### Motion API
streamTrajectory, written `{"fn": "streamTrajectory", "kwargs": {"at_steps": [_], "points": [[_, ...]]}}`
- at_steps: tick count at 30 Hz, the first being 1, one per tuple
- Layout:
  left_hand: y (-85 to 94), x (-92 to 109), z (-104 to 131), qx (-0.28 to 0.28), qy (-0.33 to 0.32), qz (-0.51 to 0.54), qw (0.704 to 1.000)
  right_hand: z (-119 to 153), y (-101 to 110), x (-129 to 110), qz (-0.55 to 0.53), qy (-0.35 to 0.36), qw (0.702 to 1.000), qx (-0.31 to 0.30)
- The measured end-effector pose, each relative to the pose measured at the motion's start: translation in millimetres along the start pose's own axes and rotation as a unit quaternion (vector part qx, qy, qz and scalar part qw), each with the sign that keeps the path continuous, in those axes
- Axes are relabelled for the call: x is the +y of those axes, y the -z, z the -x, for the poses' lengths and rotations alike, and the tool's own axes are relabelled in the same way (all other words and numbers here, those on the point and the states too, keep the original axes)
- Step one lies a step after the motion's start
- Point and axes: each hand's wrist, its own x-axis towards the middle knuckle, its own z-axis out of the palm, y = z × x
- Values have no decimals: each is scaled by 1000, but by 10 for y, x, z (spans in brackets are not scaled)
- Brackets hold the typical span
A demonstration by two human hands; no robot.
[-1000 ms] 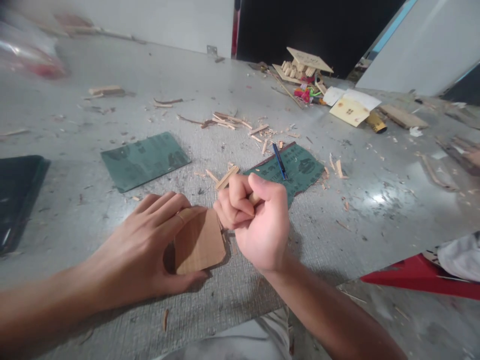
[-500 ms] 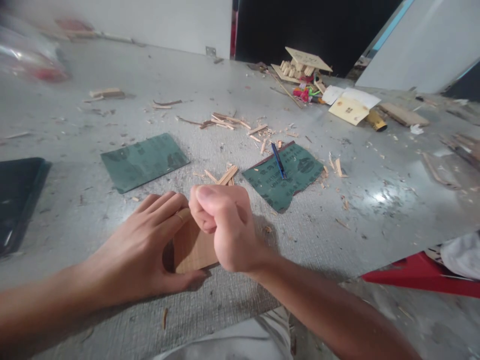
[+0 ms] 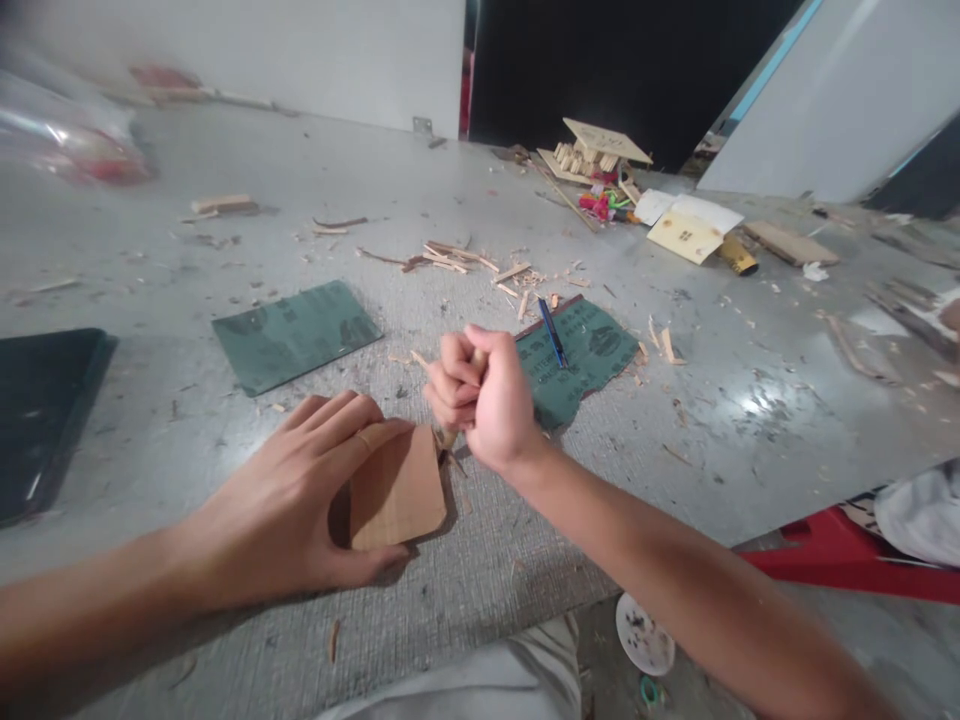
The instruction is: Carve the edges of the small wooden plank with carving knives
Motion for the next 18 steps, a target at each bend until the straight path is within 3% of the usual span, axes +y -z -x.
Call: {"fn": "streamTrajectory", "kwargs": {"at_steps": [4, 8, 13, 18], "points": [[1, -16, 5, 5, -13, 13, 1000, 44, 120, -39, -24, 12, 999, 27], [19, -36, 3, 32, -16, 31, 999, 94, 87, -144, 15, 54, 998, 15], [55, -48, 23, 76, -35, 77, 994, 157, 28, -335, 107, 133, 985, -10], [56, -51, 60, 112, -52, 123, 985, 268, -20, -336, 247, 160, 956, 2]]}}
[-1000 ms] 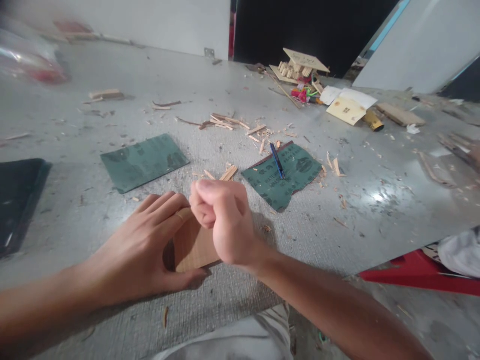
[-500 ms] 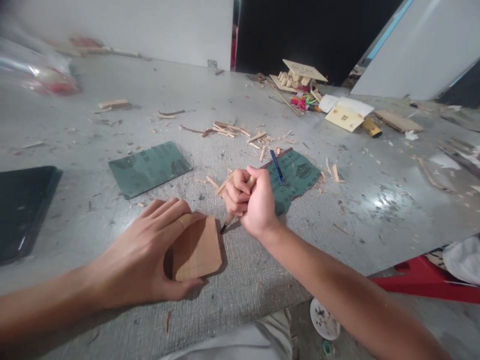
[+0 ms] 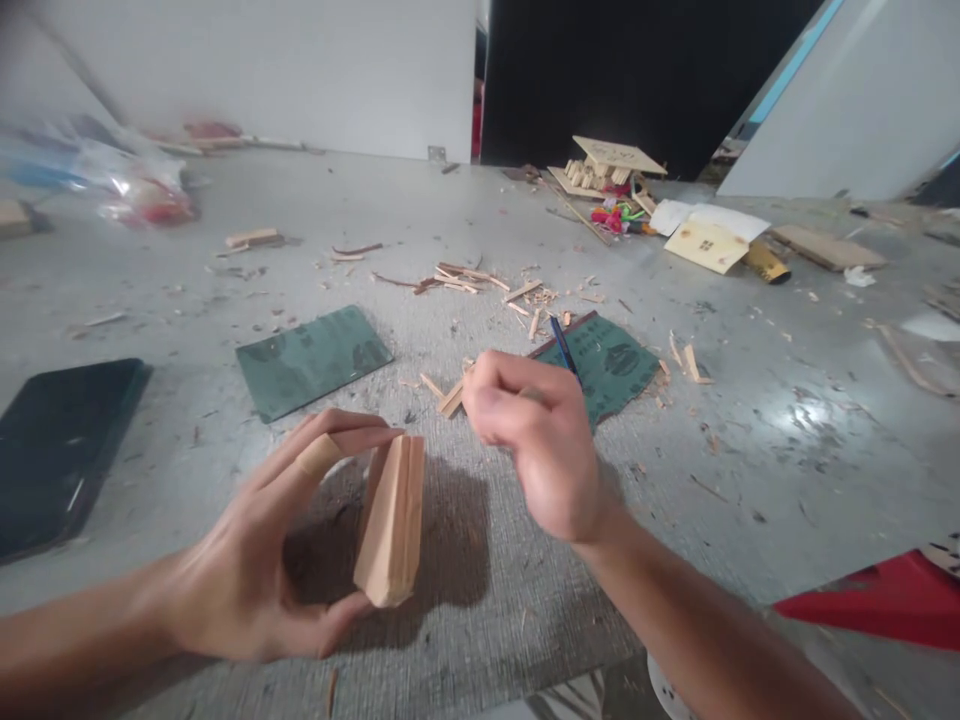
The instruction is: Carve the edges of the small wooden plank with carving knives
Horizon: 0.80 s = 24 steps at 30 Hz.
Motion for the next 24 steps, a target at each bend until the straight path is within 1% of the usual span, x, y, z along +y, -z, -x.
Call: {"fn": "streamTrajectory", "kwargs": {"at_steps": [3, 5, 7, 9, 13, 15, 18, 24], "points": [[8, -4, 9, 16, -2, 4, 1000, 56, -30, -8, 127, -14, 991, -25], [19, -6, 4, 20, -4, 2, 1000, 63, -35, -25, 148, -24, 988, -43], [29, -6, -8, 19, -10, 0, 1000, 48, -31, -50, 106, -28, 993, -50], [28, -2, -24, 0, -12, -10, 1000, 27, -31, -79, 38, -33, 997, -57], [-21, 8, -51, -93, 18, -75, 993, 24, -77, -100, -102, -47, 991, -66], [-52, 10, -56, -117, 30, -103, 987, 45, -121, -87, -151, -51, 986, -59], [-76, 11, -55, -118, 26, -120, 985, 77, -187, -57, -189, -54, 980, -40], [-72, 12, -59, -122, 23, -121, 985, 87, -259, 0, -202, -51, 978, -31]]}}
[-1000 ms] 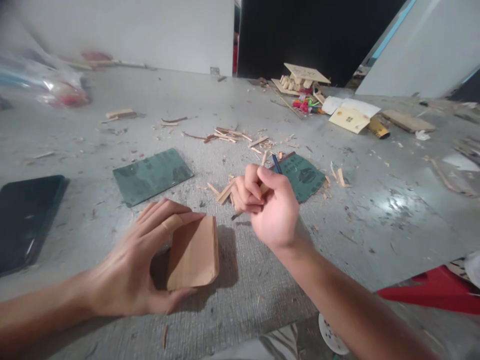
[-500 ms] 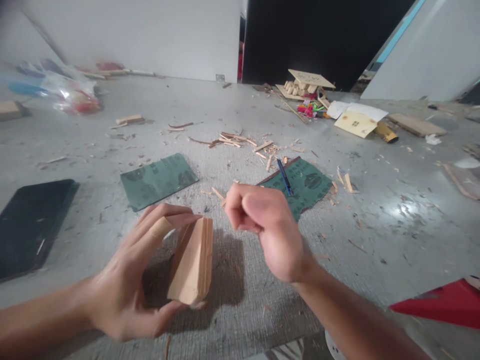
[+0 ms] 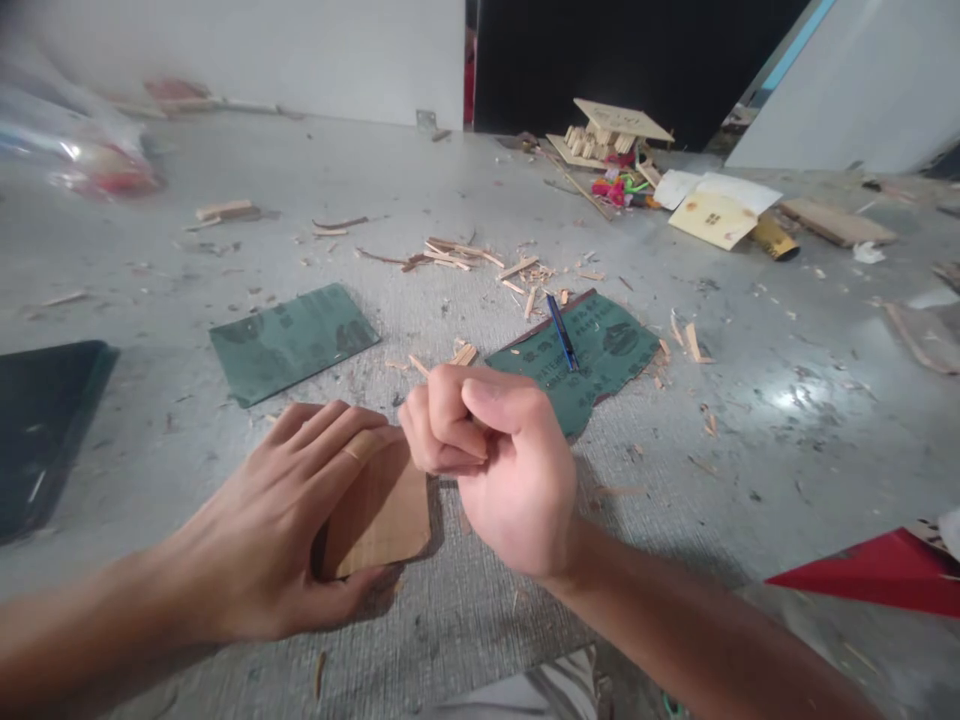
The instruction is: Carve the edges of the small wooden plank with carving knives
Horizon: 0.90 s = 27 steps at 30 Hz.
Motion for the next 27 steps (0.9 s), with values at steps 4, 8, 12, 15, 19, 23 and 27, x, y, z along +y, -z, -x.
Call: {"fn": "streamTrajectory", "kwargs": {"at_steps": [4, 8, 12, 15, 19, 23, 27], "points": [[0, 3, -3, 3, 2, 2, 1000, -8, -12, 24, -1, 2, 1000, 7], [4, 4, -1, -2, 6, 3, 1000, 3, -32, 16, 0, 2, 1000, 25], [-6, 0, 3, 0, 10, -4, 1000, 17, -47, 6, 5, 3, 999, 37], [-14, -2, 5, 1, 11, -1, 1000, 16, -62, 10, 8, 11, 999, 37], [-12, 4, -3, -2, 16, 5, 1000, 5, -90, 43, 4, 10, 999, 41], [-4, 15, -23, -3, 21, 10, 1000, 16, -106, 124, -12, 18, 998, 56], [2, 22, -28, -4, 16, 7, 1000, 70, -97, 229, 8, 23, 999, 46]]}}
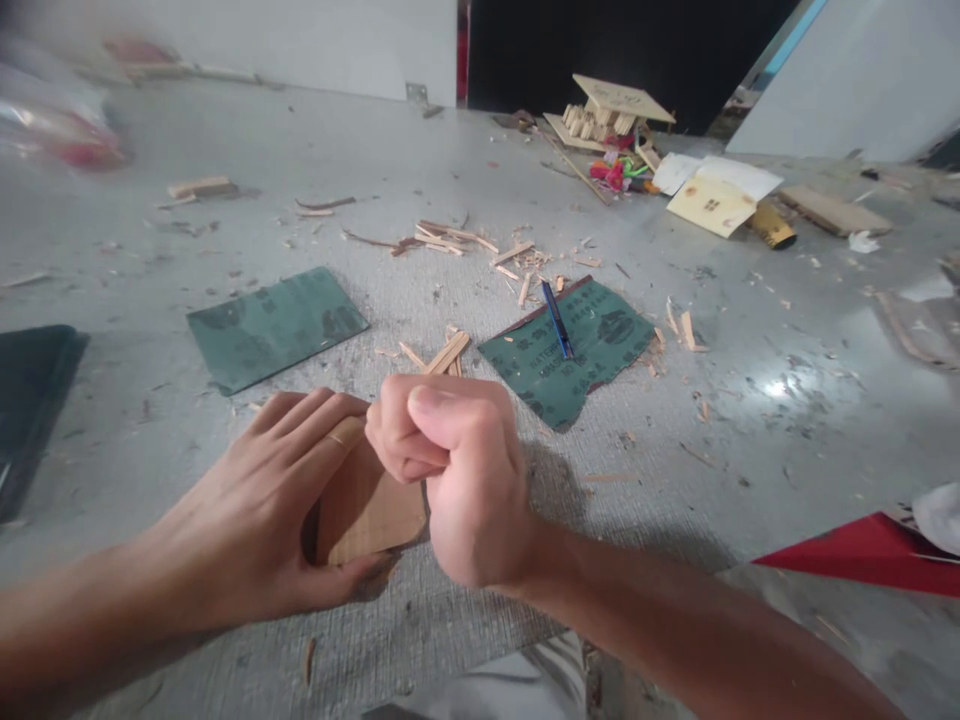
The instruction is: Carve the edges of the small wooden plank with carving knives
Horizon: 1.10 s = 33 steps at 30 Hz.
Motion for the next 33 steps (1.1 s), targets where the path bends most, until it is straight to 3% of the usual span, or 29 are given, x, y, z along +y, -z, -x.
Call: {"fn": "streamTrajectory", "kwargs": {"at_steps": [5, 11, 17, 25, 30, 33], "points": [[1, -2, 15, 9, -2, -14, 1000, 80, -33, 82, 60, 9, 998, -18], [-4, -35, 6, 22, -4, -7, 1000, 61, -13, 41, 43, 13, 998, -50], [-23, -48, -22, 29, -21, -2, 999, -41, 79, -36, 4, -48, 999, 15], [65, -45, 25, 49, -46, 26, 997, -31, 27, -48, 1, -46, 998, 50], [164, -18, 57, 124, -64, 82, 987, -54, 85, -8, -1, -44, 998, 48], [162, -14, 78, 129, -81, 78, 985, -66, 128, -38, 4, -33, 999, 7]]}}
